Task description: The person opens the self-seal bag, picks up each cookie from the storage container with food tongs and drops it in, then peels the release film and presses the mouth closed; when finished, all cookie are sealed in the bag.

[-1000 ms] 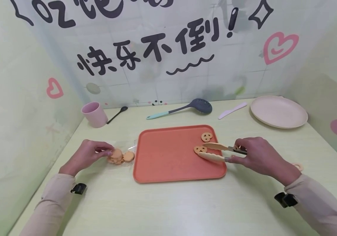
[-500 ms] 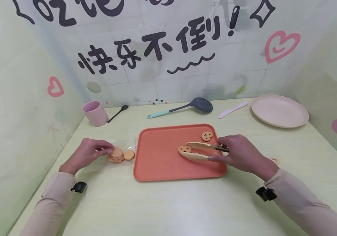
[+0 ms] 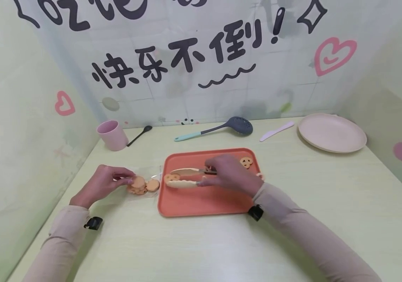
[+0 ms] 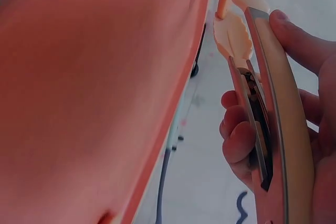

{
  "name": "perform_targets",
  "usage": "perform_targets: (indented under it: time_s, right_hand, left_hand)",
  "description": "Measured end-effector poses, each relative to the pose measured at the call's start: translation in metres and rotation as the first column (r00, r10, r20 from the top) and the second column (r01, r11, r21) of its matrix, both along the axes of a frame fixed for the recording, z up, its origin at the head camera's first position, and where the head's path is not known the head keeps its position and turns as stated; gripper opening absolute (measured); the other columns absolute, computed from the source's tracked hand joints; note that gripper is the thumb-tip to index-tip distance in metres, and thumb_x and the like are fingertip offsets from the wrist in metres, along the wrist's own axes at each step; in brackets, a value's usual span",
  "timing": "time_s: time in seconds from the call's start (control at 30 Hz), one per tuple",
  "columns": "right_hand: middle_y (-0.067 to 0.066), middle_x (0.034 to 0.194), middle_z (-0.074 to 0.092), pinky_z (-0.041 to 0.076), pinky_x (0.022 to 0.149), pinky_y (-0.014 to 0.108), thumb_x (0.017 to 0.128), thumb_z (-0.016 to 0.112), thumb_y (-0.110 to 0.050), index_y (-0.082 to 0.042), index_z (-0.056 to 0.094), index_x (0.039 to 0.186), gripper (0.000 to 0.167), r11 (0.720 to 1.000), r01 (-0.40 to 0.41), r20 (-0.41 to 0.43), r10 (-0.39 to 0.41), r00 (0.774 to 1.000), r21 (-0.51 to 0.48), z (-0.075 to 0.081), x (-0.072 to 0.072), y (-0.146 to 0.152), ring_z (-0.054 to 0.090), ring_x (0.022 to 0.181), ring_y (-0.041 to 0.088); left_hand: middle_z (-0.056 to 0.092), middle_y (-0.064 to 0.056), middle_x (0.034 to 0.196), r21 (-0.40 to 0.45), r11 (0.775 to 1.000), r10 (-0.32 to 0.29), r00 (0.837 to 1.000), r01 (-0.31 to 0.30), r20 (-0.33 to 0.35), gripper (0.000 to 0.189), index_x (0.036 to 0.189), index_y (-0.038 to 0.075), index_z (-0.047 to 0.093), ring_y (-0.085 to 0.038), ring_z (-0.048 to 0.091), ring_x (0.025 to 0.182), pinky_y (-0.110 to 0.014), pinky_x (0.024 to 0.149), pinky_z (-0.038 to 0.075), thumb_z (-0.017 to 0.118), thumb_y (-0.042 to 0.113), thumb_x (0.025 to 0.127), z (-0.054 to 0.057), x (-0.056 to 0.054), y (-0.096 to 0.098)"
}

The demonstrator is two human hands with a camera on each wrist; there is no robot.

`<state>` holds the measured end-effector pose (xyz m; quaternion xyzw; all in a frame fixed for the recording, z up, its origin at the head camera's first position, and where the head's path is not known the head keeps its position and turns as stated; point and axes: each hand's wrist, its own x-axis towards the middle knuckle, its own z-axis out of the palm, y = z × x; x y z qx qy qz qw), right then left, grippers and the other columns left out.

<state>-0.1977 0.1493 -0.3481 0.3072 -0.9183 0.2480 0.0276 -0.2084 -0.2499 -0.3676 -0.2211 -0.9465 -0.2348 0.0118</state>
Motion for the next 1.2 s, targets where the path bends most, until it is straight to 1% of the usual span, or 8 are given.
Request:
perform_targets:
  time_s: [0.1,0.23,0.33,0.47,0.73,0.83,0.97,1.2]
  right_hand:
    - [-0.012,0.073,0.062,0.042,0.061,0.023,0.08,0.08,-0.054,-0.023,0.065,0.081,0.035,0.999,-0.022,0.016,0.021,1.0,0.03,-0.003,-0.005,-0.02,0.051,0.065,0.006]
    - [-0.013,0.076,0.065,0.045,0.063,0.023,0.081,0.079,-0.056,-0.025,0.068,0.086,0.033,0.998,-0.04,0.02,0.039,0.999,0.05,-0.004,-0.011,-0.039,0.054,0.067,0.006]
    - [-0.009,0.069,0.06,0.037,0.057,0.023,0.082,0.078,-0.054,-0.024,0.065,0.082,0.033,0.998,-0.055,0.04,0.053,0.998,0.04,-0.002,-0.014,-0.049,0.047,0.06,0.007]
    - [-0.004,0.063,0.052,0.027,0.053,0.023,0.082,0.079,-0.052,-0.022,0.061,0.077,0.036,0.997,-0.07,0.065,0.068,0.996,0.027,0.001,-0.016,-0.059,0.038,0.056,0.008]
    - [-0.003,0.064,0.053,0.028,0.053,0.022,0.082,0.08,-0.052,-0.02,0.06,0.076,0.037,0.996,-0.087,0.064,0.085,0.994,0.021,0.001,-0.018,-0.073,0.039,0.056,0.007]
    - [-0.003,0.063,0.054,0.032,0.053,0.021,0.081,0.08,-0.051,-0.021,0.061,0.077,0.036,0.995,-0.095,0.067,0.094,0.993,0.004,0.0,-0.019,-0.079,0.041,0.056,0.007]
    - [-0.002,0.064,0.053,0.033,0.054,0.021,0.082,0.08,-0.051,-0.022,0.062,0.08,0.034,0.995,-0.099,0.08,0.101,0.992,-0.019,-0.002,-0.022,-0.088,0.04,0.056,0.007]
    - [-0.004,0.063,0.045,0.027,0.054,0.021,0.081,0.081,-0.05,-0.019,0.063,0.08,0.036,0.993,-0.101,0.075,0.105,0.992,-0.056,-0.007,-0.027,-0.1,0.035,0.056,0.007]
  left_hand:
    - [0.079,-0.004,0.1,-0.001,1.0,0.0,1.0,0.0,-0.004,0.02,0.105,0.013,0.079,-0.016,0.074,0.089,-0.036,0.081,0.063,0.08,0.013,0.085,-0.001,0.0,-0.001]
    - [0.079,-0.004,0.1,-0.001,1.0,-0.003,1.0,0.003,-0.007,0.019,0.105,0.013,0.079,-0.015,0.074,0.088,-0.036,0.08,0.063,0.079,0.013,0.086,0.0,0.0,-0.001]
    - [0.079,-0.003,0.099,0.005,1.0,-0.003,1.0,0.003,-0.011,0.018,0.105,0.013,0.08,-0.015,0.074,0.087,-0.036,0.08,0.063,0.079,0.014,0.086,0.002,0.0,0.0]
    - [0.079,-0.003,0.099,0.007,1.0,0.001,1.0,-0.001,-0.015,0.018,0.105,0.013,0.08,-0.014,0.074,0.087,-0.036,0.08,0.063,0.078,0.014,0.087,0.003,0.001,0.0]
    - [0.079,-0.007,0.104,0.032,0.999,0.023,1.0,-0.022,-0.02,0.019,0.108,0.012,0.079,-0.021,0.075,0.094,-0.04,0.083,0.063,0.076,0.013,0.089,0.004,0.002,0.002]
    - [0.079,-0.006,0.104,0.048,0.999,0.01,0.998,-0.008,-0.054,0.019,0.106,0.012,0.08,-0.021,0.075,0.095,-0.039,0.082,0.063,0.077,0.013,0.088,0.005,0.003,0.006]
    - [0.079,-0.005,0.099,0.057,0.998,-0.005,0.996,0.011,-0.092,0.016,0.104,0.012,0.08,-0.018,0.074,0.09,-0.036,0.079,0.064,0.077,0.012,0.088,0.007,0.004,0.011]
    - [0.079,-0.007,0.1,0.062,0.997,0.042,0.996,-0.037,-0.081,0.016,0.105,0.01,0.079,-0.02,0.073,0.09,-0.039,0.08,0.064,0.075,0.013,0.09,0.006,0.004,0.01]
